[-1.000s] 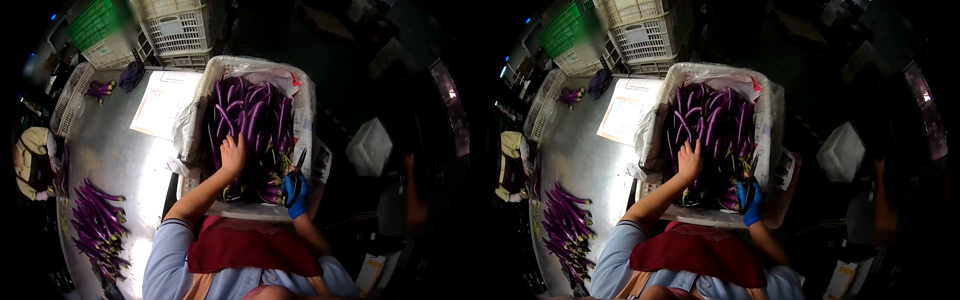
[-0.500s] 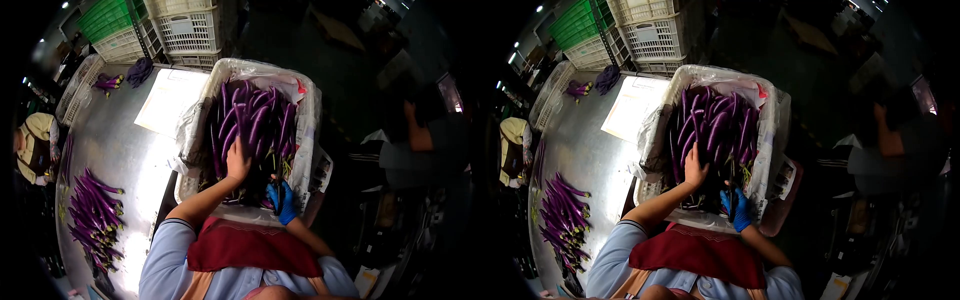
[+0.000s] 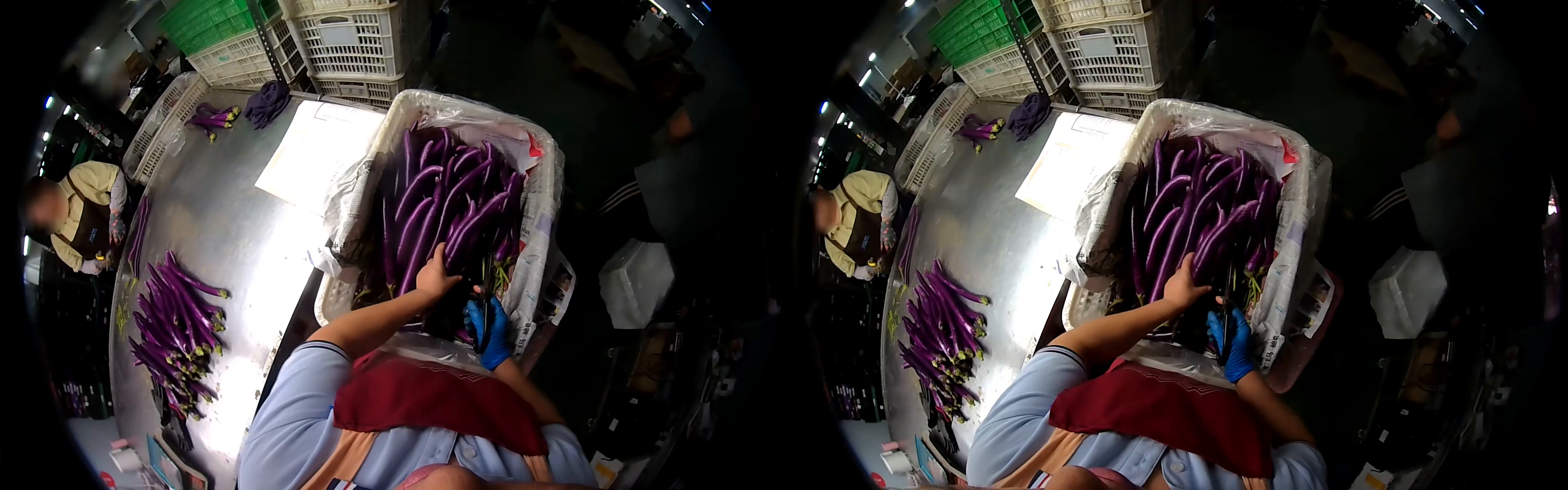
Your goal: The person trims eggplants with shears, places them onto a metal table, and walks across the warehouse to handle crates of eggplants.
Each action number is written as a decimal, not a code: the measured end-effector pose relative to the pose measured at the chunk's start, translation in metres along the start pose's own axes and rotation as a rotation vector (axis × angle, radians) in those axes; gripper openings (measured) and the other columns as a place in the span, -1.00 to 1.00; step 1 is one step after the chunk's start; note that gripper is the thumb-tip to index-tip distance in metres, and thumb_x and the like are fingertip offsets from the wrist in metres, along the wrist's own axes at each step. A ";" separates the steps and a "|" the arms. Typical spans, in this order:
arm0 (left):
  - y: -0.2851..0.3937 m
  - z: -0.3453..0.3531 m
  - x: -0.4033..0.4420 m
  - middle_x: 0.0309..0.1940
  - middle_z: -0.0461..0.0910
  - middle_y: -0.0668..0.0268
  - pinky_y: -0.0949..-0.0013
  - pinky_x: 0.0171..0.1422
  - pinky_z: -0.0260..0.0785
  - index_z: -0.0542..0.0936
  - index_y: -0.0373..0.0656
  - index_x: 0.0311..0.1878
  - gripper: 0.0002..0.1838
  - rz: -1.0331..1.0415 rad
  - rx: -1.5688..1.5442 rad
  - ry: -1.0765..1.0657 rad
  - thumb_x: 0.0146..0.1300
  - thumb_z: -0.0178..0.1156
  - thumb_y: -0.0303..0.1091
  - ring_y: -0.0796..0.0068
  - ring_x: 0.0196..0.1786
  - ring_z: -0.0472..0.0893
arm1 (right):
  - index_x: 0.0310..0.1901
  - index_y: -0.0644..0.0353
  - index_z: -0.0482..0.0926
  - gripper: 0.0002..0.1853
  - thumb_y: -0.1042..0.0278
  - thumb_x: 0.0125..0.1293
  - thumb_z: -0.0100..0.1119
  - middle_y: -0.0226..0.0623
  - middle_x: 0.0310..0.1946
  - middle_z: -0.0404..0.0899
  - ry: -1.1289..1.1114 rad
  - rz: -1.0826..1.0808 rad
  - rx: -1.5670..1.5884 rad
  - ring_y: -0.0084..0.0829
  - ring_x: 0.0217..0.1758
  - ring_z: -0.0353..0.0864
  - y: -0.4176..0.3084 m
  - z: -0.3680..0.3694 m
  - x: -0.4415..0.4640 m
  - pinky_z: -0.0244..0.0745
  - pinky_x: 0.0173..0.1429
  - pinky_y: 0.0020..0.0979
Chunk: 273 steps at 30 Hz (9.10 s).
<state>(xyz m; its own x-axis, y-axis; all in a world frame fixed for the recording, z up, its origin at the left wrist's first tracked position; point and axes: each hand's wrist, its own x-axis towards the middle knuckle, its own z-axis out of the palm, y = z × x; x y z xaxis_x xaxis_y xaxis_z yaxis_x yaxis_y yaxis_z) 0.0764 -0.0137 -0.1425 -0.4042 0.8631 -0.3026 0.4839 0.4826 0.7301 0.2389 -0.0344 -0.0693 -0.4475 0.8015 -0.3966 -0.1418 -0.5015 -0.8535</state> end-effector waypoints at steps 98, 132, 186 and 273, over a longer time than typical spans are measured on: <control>-0.033 -0.222 0.034 -0.20 0.49 0.21 0.21 -0.09 0.42 0.41 -0.08 -0.13 -0.74 0.158 -1.941 -0.136 0.24 0.02 -0.12 0.34 -0.22 0.51 | 0.18 0.22 0.24 -0.57 0.42 0.28 -0.02 -0.33 -0.11 0.43 -0.565 0.194 -0.642 -0.54 -0.05 0.44 -0.065 0.068 0.013 0.35 0.08 -0.54; -0.301 -0.399 -0.126 -0.04 0.38 0.03 0.19 0.03 0.28 0.38 -0.04 0.12 -0.50 -0.410 0.089 1.252 0.02 0.09 -0.42 0.06 -0.04 0.42 | 0.18 0.35 0.17 -0.38 0.38 0.12 0.20 -0.06 0.17 0.23 0.163 -0.450 -0.844 -0.25 0.20 0.24 0.028 0.068 0.167 0.12 0.26 -0.34; -0.022 -0.239 -0.033 -0.18 0.46 0.14 0.22 -0.09 0.39 0.21 0.00 0.17 -0.55 0.266 -1.768 -0.353 0.18 -0.01 -0.30 0.30 -0.19 0.50 | 0.04 0.15 0.32 -0.66 0.38 0.22 0.05 -0.41 -0.38 0.48 -0.342 -0.029 -0.338 -0.59 -0.30 0.49 -0.057 0.128 0.025 0.39 -0.25 -0.60; -0.011 -0.071 0.023 -0.30 0.49 0.10 0.17 -0.35 0.37 0.25 -0.09 0.20 -0.44 0.490 0.791 0.093 0.05 0.00 -0.33 0.15 -0.27 0.51 | 0.17 0.28 0.25 -0.50 0.57 0.15 0.07 -0.29 0.02 0.33 0.602 -0.687 -0.759 -0.50 0.09 0.31 -0.073 -0.167 -0.013 0.23 0.13 -0.54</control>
<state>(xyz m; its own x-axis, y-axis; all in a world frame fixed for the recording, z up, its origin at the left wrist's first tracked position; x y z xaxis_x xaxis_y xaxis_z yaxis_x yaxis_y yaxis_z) 0.0065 -0.0097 -0.1143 -0.0595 0.9982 0.0037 0.9906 0.0586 0.1240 0.4022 0.0461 -0.0581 0.0341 0.9530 0.3009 0.4606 0.2523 -0.8510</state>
